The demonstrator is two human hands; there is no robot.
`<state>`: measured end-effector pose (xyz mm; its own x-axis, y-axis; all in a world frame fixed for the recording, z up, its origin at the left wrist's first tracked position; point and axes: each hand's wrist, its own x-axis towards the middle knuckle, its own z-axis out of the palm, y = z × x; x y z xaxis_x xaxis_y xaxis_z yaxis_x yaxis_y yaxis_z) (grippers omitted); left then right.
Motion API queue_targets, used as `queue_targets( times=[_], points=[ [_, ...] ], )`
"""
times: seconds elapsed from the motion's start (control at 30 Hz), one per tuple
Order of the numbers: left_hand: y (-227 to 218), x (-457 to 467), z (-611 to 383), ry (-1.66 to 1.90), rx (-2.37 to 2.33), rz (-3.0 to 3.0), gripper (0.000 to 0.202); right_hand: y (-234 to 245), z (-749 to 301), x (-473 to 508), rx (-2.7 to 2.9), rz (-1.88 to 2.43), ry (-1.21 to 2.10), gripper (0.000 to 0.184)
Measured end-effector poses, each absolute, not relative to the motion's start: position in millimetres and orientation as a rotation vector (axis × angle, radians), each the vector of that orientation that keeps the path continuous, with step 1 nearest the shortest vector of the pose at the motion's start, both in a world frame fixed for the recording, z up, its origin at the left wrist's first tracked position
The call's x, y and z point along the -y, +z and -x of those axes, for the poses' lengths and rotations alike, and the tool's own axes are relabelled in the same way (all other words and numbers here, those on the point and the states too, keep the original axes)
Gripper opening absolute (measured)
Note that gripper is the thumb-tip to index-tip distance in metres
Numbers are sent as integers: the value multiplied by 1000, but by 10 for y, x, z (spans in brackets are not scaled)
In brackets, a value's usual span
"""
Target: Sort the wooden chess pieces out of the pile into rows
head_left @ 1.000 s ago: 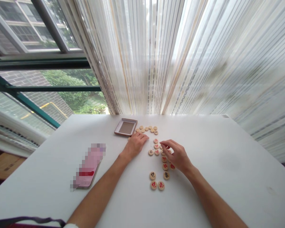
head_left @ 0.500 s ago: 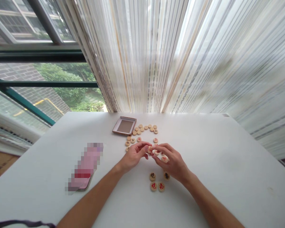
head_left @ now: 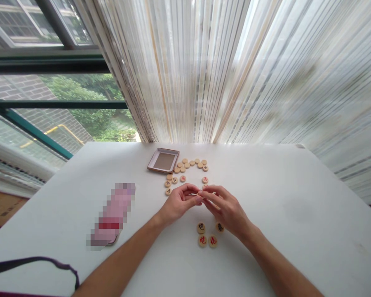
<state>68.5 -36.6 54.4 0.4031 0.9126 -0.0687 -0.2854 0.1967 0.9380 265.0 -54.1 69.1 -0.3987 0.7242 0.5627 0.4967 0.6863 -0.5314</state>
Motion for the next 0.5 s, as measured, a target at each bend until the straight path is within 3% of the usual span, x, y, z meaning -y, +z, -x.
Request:
queue_targets(
  times=[0.5],
  points=[
    [641, 429, -717, 1043, -867, -1218, 42, 747, -2639, 517, 1909, 1002, 659, 27]
  ],
)
